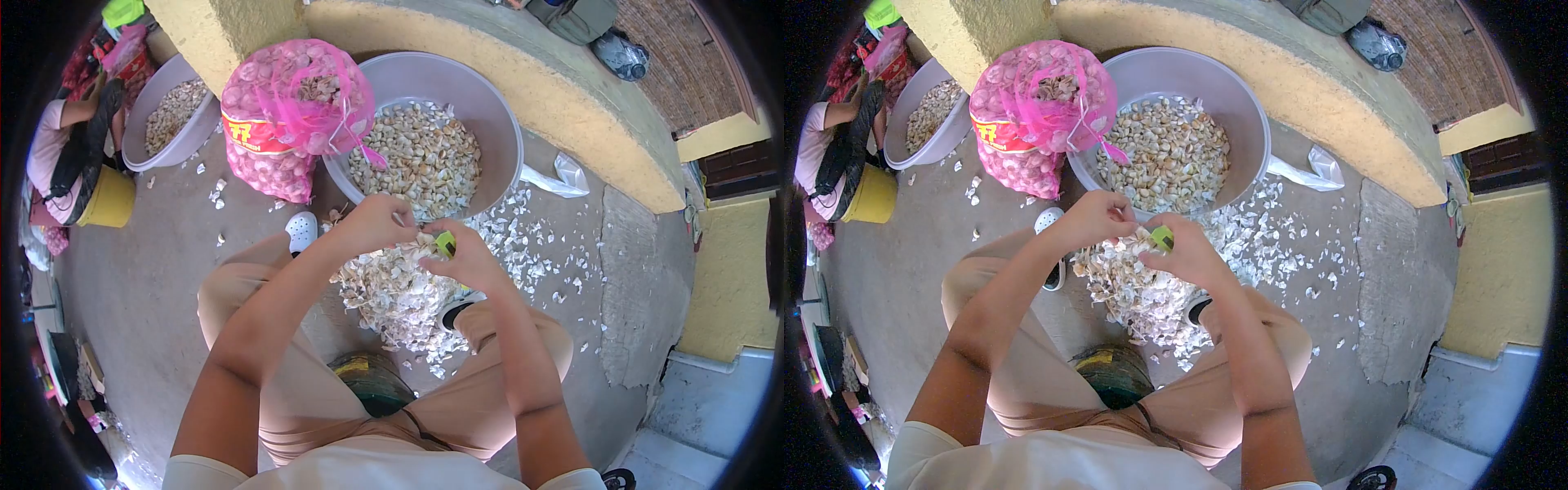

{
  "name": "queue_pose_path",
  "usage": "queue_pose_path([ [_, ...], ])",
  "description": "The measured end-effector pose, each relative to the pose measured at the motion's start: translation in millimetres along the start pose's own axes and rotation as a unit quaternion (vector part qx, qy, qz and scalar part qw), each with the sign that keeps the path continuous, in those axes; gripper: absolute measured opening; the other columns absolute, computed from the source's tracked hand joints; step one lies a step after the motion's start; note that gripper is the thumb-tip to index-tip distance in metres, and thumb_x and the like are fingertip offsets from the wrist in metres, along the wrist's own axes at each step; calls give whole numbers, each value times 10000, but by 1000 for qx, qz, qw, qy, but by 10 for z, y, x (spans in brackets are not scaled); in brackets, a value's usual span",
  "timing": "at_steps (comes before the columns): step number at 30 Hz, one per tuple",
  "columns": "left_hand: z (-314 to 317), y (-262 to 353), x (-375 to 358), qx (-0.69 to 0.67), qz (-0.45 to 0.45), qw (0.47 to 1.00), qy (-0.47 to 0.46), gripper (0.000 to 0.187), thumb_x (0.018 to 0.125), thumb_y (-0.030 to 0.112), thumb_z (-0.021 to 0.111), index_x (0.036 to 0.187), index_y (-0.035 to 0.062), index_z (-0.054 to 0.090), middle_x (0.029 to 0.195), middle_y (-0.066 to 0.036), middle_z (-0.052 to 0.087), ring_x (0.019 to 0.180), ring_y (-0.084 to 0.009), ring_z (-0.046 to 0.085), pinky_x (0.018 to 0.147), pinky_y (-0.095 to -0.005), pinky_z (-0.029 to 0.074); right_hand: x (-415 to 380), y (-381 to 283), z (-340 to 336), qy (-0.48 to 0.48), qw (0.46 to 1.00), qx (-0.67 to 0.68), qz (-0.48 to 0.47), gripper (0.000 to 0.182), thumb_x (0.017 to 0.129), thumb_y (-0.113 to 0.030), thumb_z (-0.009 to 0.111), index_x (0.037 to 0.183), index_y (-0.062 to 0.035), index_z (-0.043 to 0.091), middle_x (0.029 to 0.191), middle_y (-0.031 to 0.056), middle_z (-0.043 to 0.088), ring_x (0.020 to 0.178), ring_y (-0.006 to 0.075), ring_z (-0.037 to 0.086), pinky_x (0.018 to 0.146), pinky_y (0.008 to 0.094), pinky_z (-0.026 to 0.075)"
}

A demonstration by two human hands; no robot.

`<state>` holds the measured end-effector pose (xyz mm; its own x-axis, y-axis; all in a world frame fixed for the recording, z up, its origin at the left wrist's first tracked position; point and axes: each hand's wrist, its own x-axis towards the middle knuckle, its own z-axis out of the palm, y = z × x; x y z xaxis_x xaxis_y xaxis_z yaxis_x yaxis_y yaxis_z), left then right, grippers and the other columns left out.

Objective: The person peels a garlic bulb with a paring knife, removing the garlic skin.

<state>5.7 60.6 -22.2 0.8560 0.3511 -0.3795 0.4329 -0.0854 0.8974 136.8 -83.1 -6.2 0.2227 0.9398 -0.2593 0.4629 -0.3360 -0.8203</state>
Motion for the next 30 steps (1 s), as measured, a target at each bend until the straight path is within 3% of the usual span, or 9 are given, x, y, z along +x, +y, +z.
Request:
queue_pose_path([
  [3,-36,50,-13,-17,-26,999,-21,155,708,101,640,788,-22,590,746,-71,603,667,-105,576,554,-230,486,6,8,-21,-12,1000,13,22,447,623,-212,725,978,-8,544,853,135,565,758,207,554,690,303,442],
  [6,-85,1,-13,-28,2,997,-67,189,694,78,651,836,-33,595,762,-79,605,677,-119,584,558,-234,488,2,2,-38,-18,1000,19,13,447,622,-211,725,977,-8,545,833,129,567,749,200,549,686,301,440],
  [9,-17,-37,-17,-67,1,997,-43,198,631,121,673,758,-16,609,742,-88,598,610,-135,576,530,-246,496,-6,-27,-45,-26,1000,11,11,439,620,-202,722,971,-6,547,823,125,566,746,194,545,680,299,438],
  [15,50,-160,58,-151,-61,986,-40,166,650,98,663,732,-24,585,726,-72,576,647,-144,574,559,-256,515,-4,-46,-40,-43,998,33,28,430,614,-187,721,960,1,549,819,120,564,740,183,538,675,292,435],
  [17,53,-165,66,-145,-53,987,-37,162,663,97,660,729,-28,582,725,-72,576,643,-142,573,556,-257,513,-9,-70,-45,-42,998,38,36,430,612,-183,722,960,-2,547,815,117,566,732,180,537,670,290,435],
  [20,64,-197,88,-144,-51,988,-33,158,675,96,658,729,-30,581,727,-73,577,644,-141,573,548,-259,508,-6,-8,-24,-38,997,56,23,405,624,-140,726,970,-42,540,768,34,534,653,93,473,579,240,403],
  [24,35,-144,70,-159,-46,985,-37,148,694,97,648,752,-25,587,735,-72,581,642,-141,572,544,-254,500,-25,-21,-47,-34,999,39,-12,404,630,-142,719,978,-44,539,789,39,540,657,97,478,593,240,411],
  [27,5,-31,39,-175,11,984,-13,140,707,94,644,788,-11,598,757,-68,594,668,-140,582,579,-249,500,-46,-89,-128,-14,1000,21,6,409,632,-149,717,984,-42,537,804,45,544,673,105,488,614,246,417],
  [30,-13,4,-23,-39,149,988,1,158,711,93,651,835,7,607,777,-69,604,705,-138,595,622,-248,496,-45,-47,-151,-1,1000,10,-3,418,630,-159,717,988,-41,536,819,59,548,693,118,502,633,257,422],
])
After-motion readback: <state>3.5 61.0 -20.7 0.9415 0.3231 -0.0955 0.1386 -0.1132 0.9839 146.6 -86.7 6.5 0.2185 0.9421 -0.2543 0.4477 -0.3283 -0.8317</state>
